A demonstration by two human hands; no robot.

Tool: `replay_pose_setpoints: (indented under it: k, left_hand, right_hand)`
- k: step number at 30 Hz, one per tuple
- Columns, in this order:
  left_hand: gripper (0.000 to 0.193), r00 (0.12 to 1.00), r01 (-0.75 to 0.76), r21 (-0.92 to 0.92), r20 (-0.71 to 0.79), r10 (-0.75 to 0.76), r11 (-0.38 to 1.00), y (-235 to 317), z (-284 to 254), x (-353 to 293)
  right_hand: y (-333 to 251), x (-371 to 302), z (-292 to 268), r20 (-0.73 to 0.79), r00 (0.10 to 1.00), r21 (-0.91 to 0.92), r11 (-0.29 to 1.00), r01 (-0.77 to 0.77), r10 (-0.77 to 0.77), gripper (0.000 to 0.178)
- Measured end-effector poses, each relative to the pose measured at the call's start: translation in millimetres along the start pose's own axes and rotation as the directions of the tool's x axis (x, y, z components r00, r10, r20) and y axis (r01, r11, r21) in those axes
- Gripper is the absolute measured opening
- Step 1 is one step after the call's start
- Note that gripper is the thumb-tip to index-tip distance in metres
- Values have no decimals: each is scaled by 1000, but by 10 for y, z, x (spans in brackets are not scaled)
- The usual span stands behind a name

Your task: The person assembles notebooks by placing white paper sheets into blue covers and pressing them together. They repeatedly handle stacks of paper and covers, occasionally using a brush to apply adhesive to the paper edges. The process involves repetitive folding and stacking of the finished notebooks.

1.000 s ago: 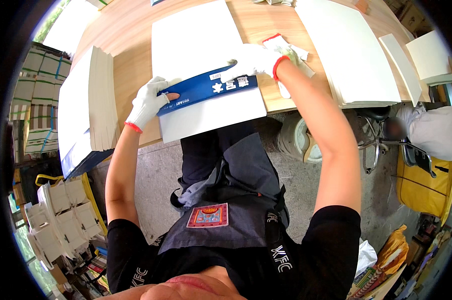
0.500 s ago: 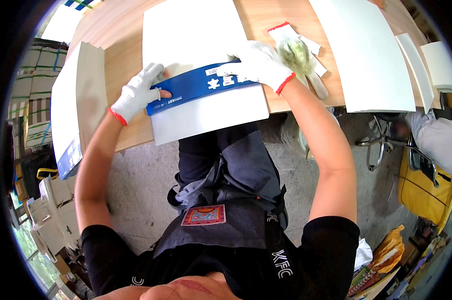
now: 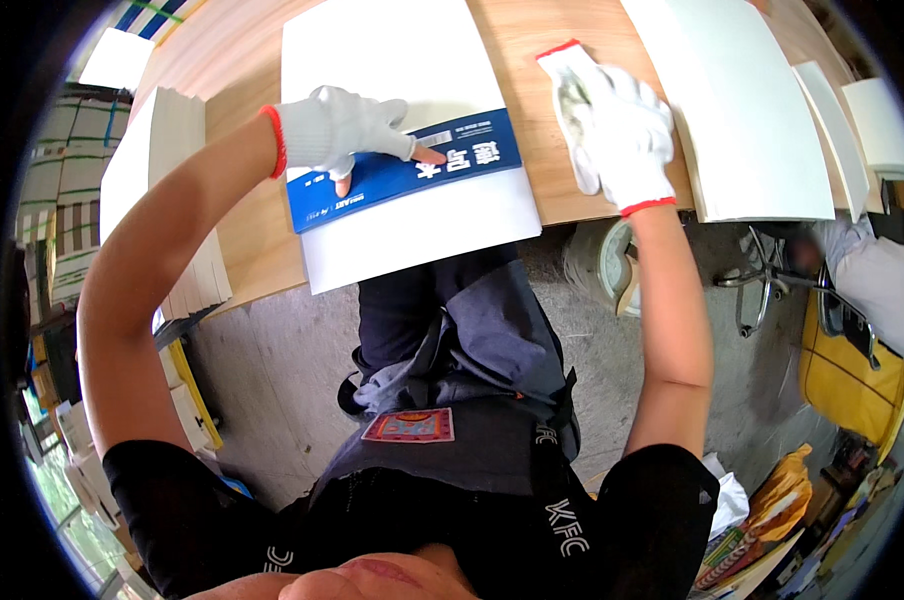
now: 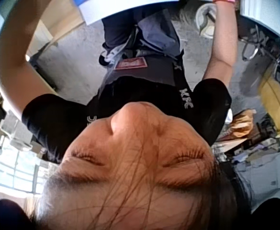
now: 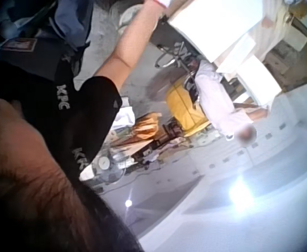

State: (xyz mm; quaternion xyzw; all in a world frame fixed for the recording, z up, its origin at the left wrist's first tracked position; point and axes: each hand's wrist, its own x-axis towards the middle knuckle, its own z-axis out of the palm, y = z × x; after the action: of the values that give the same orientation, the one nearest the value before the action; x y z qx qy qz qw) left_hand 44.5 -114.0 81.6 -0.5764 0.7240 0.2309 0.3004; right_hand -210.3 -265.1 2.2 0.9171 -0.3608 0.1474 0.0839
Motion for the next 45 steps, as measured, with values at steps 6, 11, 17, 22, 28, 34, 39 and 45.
replay_pose_setpoints:
  k: [6, 11, 17, 22, 28, 34, 39, 45]
  left_hand:
    - [102, 990, -128, 31, -54, 130, 991, -185, 33, -14]
    - [99, 949, -247, 61, -186, 255, 967, -339, 154, 129]
    - [89, 929, -341, 19, -147, 340, 940, -401, 145, 163]
    - [110, 983, -132, 34, -126, 135, 991, -272, 146, 125]
    - [112, 960, -175, 79, -206, 187, 981, -301, 186, 105]
    - [112, 994, 105, 8, -10, -105, 994, -183, 179, 250]
    - [111, 994, -69, 47, -84, 73, 996, -109, 79, -27]
    - [92, 995, 98, 3, -31, -98, 995, 181, -10, 35]
  right_hand:
    - [-244, -155, -235, -285, 878, 494, 725, 479, -385, 23]
    - [-742, -121, -65, -102, 788, 351, 719, 600, -608, 25]
    - [-2051, -129, -11, -211, 749, 392, 647, 654, -629, 14]
    - [-2575, -112, 77, -123, 761, 571, 581, 579, -637, 19]
    - [-2678, -22, -108, -102, 690, 536, 545, 645, -716, 19]
    - [-1629, 87, -115, -24, 667, 617, 514, 596, -745, 15]
    - [-274, -209, -108, -129, 758, 244, 721, 649, -639, 20]
    - [313, -121, -103, 118, 954, 112, 959, 262, -274, 34]
